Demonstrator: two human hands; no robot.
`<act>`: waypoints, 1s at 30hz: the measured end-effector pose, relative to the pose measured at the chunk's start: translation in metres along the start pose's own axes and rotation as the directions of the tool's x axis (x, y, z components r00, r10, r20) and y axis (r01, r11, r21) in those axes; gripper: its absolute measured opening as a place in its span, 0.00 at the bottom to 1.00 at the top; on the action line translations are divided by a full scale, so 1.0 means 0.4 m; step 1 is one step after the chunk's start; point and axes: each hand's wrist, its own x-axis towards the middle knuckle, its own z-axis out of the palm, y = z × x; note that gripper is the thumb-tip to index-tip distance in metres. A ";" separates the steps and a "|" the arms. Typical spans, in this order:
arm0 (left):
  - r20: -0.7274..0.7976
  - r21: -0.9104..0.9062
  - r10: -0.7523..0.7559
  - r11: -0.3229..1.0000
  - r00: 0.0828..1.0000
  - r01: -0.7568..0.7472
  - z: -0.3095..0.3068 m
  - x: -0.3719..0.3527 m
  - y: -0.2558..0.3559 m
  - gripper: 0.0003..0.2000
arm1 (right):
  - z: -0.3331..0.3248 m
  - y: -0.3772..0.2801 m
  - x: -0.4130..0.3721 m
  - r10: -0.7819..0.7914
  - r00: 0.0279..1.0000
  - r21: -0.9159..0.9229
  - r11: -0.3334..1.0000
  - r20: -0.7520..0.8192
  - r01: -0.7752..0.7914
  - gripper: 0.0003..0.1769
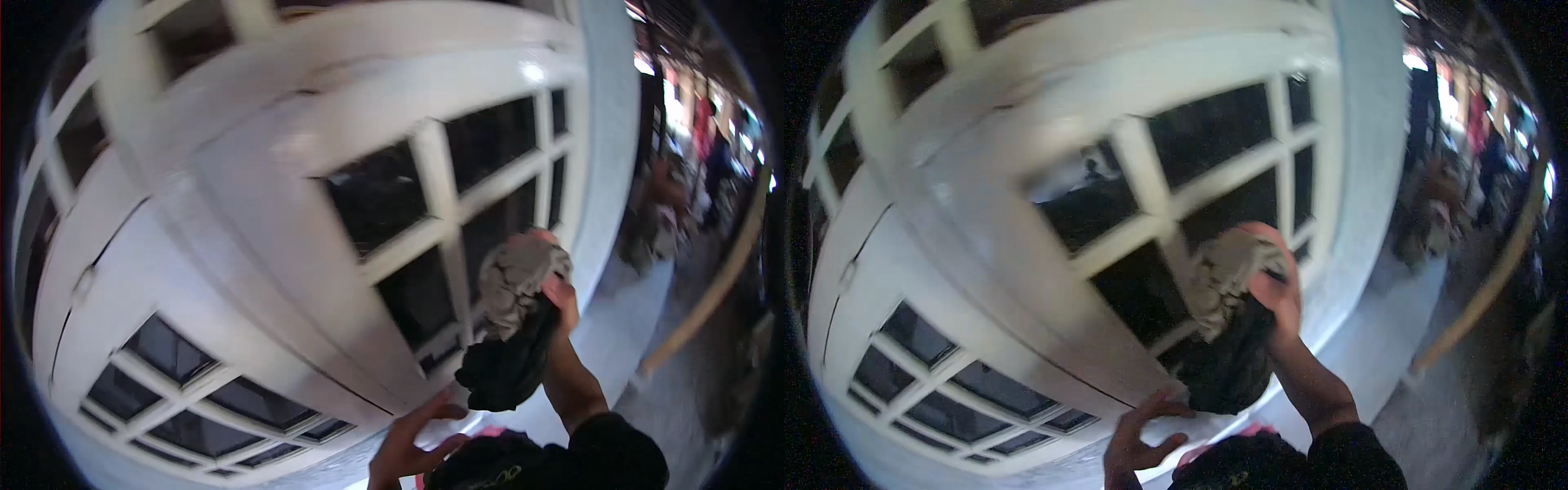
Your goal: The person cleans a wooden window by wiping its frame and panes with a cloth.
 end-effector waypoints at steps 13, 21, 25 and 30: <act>-0.147 0.187 0.410 0.905 0.900 -0.382 0.111 0.130 -0.012 0.41 | -0.060 0.036 -0.047 0.286 0.953 0.412 0.884 -0.097 -0.223 0.29; -0.115 0.252 0.404 0.895 0.908 -0.367 0.186 0.143 -0.069 0.41 | -0.116 0.067 -0.063 0.348 0.907 0.356 0.900 -0.236 -0.252 0.29; -0.135 0.199 0.490 0.865 0.861 -0.461 0.200 0.158 -0.071 0.35 | -0.137 0.078 -0.066 0.356 0.866 0.425 0.885 -0.352 -0.192 0.28; -0.050 0.281 0.308 0.917 0.950 -0.282 0.207 0.161 -0.042 0.38 | -0.179 0.073 -0.056 0.407 0.831 0.472 0.858 -0.379 -0.204 0.27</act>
